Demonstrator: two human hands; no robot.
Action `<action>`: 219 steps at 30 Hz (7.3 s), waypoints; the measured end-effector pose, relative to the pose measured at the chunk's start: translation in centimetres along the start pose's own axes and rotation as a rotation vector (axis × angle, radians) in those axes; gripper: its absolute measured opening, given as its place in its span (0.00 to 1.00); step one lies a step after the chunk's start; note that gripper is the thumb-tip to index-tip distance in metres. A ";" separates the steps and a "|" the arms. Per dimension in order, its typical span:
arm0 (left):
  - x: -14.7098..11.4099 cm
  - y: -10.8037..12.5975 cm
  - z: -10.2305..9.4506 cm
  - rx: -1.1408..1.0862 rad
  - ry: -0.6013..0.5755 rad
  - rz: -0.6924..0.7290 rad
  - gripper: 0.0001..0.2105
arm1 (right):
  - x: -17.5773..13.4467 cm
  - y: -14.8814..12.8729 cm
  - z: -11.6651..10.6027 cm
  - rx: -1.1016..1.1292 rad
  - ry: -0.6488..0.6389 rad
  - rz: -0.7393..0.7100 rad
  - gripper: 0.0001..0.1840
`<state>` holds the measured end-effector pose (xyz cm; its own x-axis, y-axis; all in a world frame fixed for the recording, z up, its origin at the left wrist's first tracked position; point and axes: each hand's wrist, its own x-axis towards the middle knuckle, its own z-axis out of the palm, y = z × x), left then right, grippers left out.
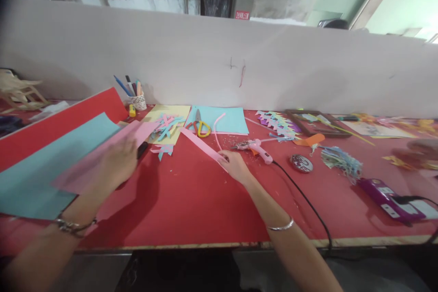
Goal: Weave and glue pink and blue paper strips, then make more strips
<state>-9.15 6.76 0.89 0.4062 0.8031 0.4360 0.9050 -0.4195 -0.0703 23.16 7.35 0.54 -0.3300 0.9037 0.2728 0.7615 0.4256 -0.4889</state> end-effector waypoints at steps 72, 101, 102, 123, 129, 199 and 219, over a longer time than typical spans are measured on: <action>-0.3 5.3 1.8 -0.395 -0.208 0.107 0.20 | -0.3 -4.7 4.5 -0.263 -0.244 -0.347 0.19; -0.3 5.3 1.9 -0.229 -0.161 0.205 0.25 | 0.2 -4.9 4.4 -0.299 -0.378 -0.268 0.13; -0.3 5.3 1.9 -0.217 -0.141 0.212 0.25 | 0.2 -4.9 4.4 -0.302 -0.380 -0.267 0.13; -2.6 3.2 1.9 -0.336 -0.274 0.161 0.16 | 0.2 -4.7 4.9 -0.316 -0.346 -0.302 0.11; -2.8 4.9 0.6 -0.220 -0.177 0.430 0.23 | 0.3 -4.8 4.9 -0.316 -0.369 -0.296 0.11; -2.1 12.3 -0.8 0.023 -0.382 0.211 0.29 | -3.0 2.3 -0.6 -0.198 -0.230 -0.309 0.17; -2.5 12.4 -0.1 -0.113 -0.239 0.269 0.32 | -3.5 2.7 -1.4 -0.048 -0.206 -0.251 0.16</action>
<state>1.00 -0.48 -1.00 0.6577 0.7283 0.1923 0.7476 -0.6624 -0.0485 27.19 5.31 -0.59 -0.6133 0.7631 0.2039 0.6654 0.6383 -0.3870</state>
